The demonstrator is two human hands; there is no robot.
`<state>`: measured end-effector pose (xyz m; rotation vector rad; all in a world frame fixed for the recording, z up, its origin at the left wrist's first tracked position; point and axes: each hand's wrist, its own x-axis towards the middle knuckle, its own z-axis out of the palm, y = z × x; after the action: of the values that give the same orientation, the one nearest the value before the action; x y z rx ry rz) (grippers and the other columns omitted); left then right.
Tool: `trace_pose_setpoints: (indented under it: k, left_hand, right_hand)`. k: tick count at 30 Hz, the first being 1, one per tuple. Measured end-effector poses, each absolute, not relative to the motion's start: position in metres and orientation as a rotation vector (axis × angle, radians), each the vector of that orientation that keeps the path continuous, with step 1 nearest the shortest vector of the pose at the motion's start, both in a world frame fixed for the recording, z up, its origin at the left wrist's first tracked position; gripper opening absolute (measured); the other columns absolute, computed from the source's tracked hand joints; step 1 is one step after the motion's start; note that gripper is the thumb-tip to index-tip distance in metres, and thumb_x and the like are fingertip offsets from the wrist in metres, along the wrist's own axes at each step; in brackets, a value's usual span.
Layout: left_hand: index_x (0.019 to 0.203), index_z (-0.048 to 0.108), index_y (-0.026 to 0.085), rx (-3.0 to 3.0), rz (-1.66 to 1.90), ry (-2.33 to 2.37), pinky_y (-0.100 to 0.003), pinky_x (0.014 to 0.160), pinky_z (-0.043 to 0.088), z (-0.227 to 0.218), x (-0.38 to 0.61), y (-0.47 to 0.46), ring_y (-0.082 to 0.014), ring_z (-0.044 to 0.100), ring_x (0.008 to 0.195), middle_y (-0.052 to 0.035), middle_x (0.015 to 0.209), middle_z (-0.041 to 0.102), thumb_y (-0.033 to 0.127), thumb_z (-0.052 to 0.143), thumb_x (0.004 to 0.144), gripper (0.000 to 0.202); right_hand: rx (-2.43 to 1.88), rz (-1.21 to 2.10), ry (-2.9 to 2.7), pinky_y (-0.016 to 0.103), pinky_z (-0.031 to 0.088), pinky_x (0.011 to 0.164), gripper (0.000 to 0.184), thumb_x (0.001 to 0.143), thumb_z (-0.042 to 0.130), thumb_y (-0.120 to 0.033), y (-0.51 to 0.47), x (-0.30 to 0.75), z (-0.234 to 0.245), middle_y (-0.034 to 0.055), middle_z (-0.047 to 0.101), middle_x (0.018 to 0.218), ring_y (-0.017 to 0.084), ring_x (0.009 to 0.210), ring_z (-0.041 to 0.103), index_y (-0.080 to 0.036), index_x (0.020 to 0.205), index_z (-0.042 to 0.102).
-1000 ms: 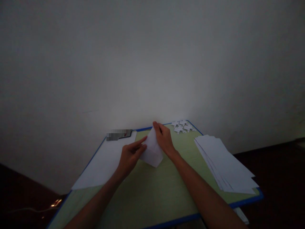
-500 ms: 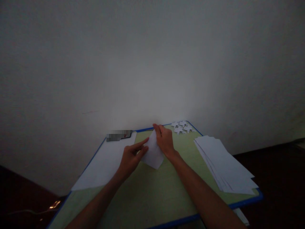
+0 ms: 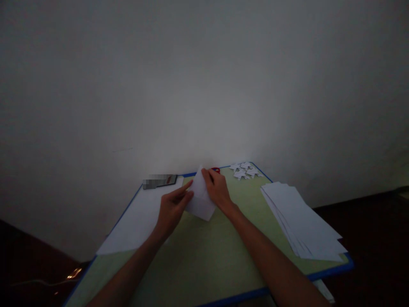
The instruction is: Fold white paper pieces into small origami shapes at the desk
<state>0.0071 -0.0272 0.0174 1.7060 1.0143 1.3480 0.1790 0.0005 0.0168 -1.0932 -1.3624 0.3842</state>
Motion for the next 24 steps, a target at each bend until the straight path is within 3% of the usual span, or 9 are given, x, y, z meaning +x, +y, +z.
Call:
trace_pose_setpoints:
  k: [6, 13, 15, 20, 24]
  left_hand:
    - [0.13, 0.072, 0.018, 1.705, 1.338, 0.976, -0.028, 0.073, 0.052, 0.017, 0.007, -0.027, -0.0165, 0.066, 0.077, -0.0046, 0.087, 0.079, 0.035, 0.075, 0.084, 0.05]
    - [0.134, 0.069, 0.013, 1.67, 1.35, 0.989, -0.022, 0.057, 0.044, 0.029, 0.008, -0.033, -0.0126, 0.058, 0.06, -0.0006, 0.068, 0.07, 0.043, 0.074, 0.086, 0.057]
    - [0.125, 0.074, 0.012, 1.635, 1.359, 0.98, -0.022, 0.057, 0.044, 0.034, 0.008, -0.033, -0.0141, 0.06, 0.062, -0.002, 0.069, 0.071, 0.048, 0.073, 0.086, 0.053]
    - [0.073, 0.077, 0.014, 1.74, 1.391, 1.027, -0.024, 0.059, 0.046, 0.038, 0.007, -0.029, -0.0154, 0.062, 0.064, -0.0029, 0.067, 0.071, 0.05, 0.072, 0.085, 0.038]
    - [0.072, 0.077, 0.016, 1.784, 1.367, 1.024, -0.025, 0.06, 0.048, 0.032, 0.006, -0.027, -0.0162, 0.063, 0.064, -0.0036, 0.069, 0.073, 0.048, 0.074, 0.084, 0.034]
  right_hand:
    - [-1.093, 0.32, -1.372, 0.03, 0.03, 0.058, 0.045, 0.101, 0.047, -0.053, -0.003, 0.178, 0.02, -0.0016, 0.053, 0.062, 0.016, 0.058, 0.047, -0.021, 0.07, 0.056]
    - [-1.061, 0.324, -1.424, 0.029, 0.031, 0.058, 0.043, 0.101, 0.047, -0.05, -0.006, 0.178, 0.023, -0.0022, 0.052, 0.062, 0.016, 0.059, 0.049, -0.022, 0.07, 0.054]
    - [-1.043, 0.343, -1.454, 0.029, 0.031, 0.057, 0.044, 0.101, 0.047, -0.051, -0.007, 0.177, 0.024, -0.0033, 0.051, 0.06, 0.015, 0.057, 0.048, -0.022, 0.068, 0.053]
    - [-1.031, 0.338, -1.479, 0.028, 0.029, 0.056, 0.046, 0.1, 0.05, -0.052, -0.011, 0.175, 0.026, -0.0043, 0.047, 0.058, 0.014, 0.056, 0.044, -0.022, 0.065, 0.05]
    - [-1.052, 0.308, -1.457, 0.029, 0.029, 0.058, 0.045, 0.1, 0.05, -0.051, -0.012, 0.176, 0.026, -0.0035, 0.048, 0.06, 0.014, 0.058, 0.044, -0.023, 0.066, 0.05]
